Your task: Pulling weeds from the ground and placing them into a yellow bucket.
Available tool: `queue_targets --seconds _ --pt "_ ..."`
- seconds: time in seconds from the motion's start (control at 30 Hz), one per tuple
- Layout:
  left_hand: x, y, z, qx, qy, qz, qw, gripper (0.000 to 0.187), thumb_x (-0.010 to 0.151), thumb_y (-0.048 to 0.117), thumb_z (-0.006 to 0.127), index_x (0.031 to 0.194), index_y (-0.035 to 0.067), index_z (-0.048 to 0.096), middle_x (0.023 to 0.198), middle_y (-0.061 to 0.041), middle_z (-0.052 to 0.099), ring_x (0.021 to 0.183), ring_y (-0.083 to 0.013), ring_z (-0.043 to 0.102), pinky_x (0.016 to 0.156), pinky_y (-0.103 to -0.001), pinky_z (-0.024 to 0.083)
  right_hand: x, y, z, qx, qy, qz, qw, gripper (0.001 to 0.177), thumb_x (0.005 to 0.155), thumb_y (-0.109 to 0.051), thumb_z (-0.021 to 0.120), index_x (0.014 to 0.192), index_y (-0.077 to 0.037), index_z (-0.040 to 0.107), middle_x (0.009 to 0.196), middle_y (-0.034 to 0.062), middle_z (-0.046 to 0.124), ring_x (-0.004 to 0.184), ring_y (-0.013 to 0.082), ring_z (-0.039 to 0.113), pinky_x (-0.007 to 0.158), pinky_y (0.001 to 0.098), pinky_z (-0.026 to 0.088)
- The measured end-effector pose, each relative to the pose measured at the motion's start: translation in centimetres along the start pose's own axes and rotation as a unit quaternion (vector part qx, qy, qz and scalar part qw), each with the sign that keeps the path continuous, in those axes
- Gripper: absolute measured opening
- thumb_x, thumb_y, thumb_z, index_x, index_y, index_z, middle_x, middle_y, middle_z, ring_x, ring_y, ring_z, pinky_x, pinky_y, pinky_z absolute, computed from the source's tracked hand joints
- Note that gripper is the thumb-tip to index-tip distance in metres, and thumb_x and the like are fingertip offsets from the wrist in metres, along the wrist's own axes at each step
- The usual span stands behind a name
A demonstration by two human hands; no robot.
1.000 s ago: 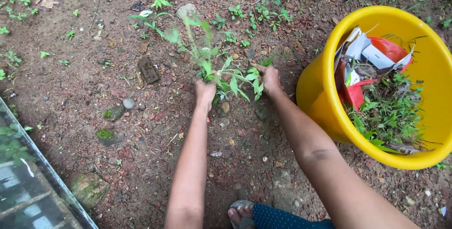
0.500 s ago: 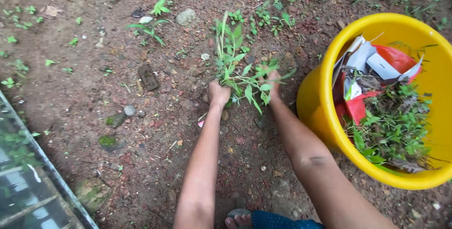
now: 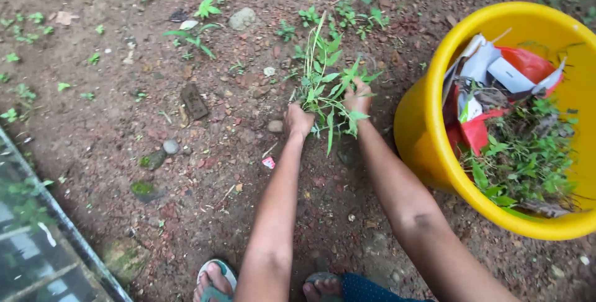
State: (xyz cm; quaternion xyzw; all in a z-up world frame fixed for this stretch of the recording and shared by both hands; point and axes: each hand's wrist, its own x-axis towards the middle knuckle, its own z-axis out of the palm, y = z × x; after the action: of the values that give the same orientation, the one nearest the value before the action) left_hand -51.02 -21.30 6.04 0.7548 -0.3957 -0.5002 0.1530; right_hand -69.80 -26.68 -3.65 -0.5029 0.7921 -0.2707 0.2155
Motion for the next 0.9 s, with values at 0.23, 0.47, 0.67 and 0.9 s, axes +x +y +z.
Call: queue_targets --seconds 0.23,0.47,0.67,0.9 --pt "-0.2 2.6 1.1 0.048 -0.008 0.04 0.998 0.039 0.102 0.03 0.045 0.136 0.02 0.062 0.136 -0.009 0.065 0.132 -0.0347 0.059 0.115 -0.049 0.043 -1.2 2.2 -6.8 0.163 0.032 -0.105 0.981 0.009 0.102 -0.011 0.065 0.109 -0.009 0.07 0.1 0.0163 0.074 0.103 0.0337 0.069 0.092 0.0493 0.051" --pt "-0.9 1.3 -0.4 0.169 -0.04 0.189 0.966 0.053 0.089 -0.004 0.058 0.139 0.012 0.062 0.138 -0.019 0.063 0.131 -0.0396 0.059 0.11 -0.053 0.051 -9.4 -4.4 -15.1 -0.004 -0.122 0.016 0.992 0.038 0.098 -0.022 0.068 0.134 -0.009 0.063 0.136 0.0157 0.067 0.133 0.031 0.058 0.113 0.0484 0.043" --pt "-2.4 0.6 -0.9 0.151 -0.125 0.188 0.962 0.036 0.081 0.001 0.069 0.117 0.001 0.074 0.115 -0.022 0.075 0.119 -0.0397 0.068 0.103 -0.053 0.053 -8.4 -3.8 -15.5 0.312 -0.144 0.223 0.912 0.058 0.1 -0.004 0.057 0.157 -0.004 0.044 0.158 0.0186 0.045 0.115 0.0199 0.066 0.086 0.0251 0.057" --pt "-4.2 -0.3 7.2 0.354 -0.219 0.272 0.867 0.035 0.079 0.009 0.061 0.11 0.005 0.077 0.116 -0.02 0.075 0.114 -0.0401 0.07 0.1 -0.055 0.056 -5.6 3.8 -11.0 -0.054 -0.102 -0.009 0.993 0.043 0.068 -0.015 0.081 0.105 0.004 0.07 0.093 0.0244 0.074 0.097 0.0415 0.073 0.079 0.0488 0.06"
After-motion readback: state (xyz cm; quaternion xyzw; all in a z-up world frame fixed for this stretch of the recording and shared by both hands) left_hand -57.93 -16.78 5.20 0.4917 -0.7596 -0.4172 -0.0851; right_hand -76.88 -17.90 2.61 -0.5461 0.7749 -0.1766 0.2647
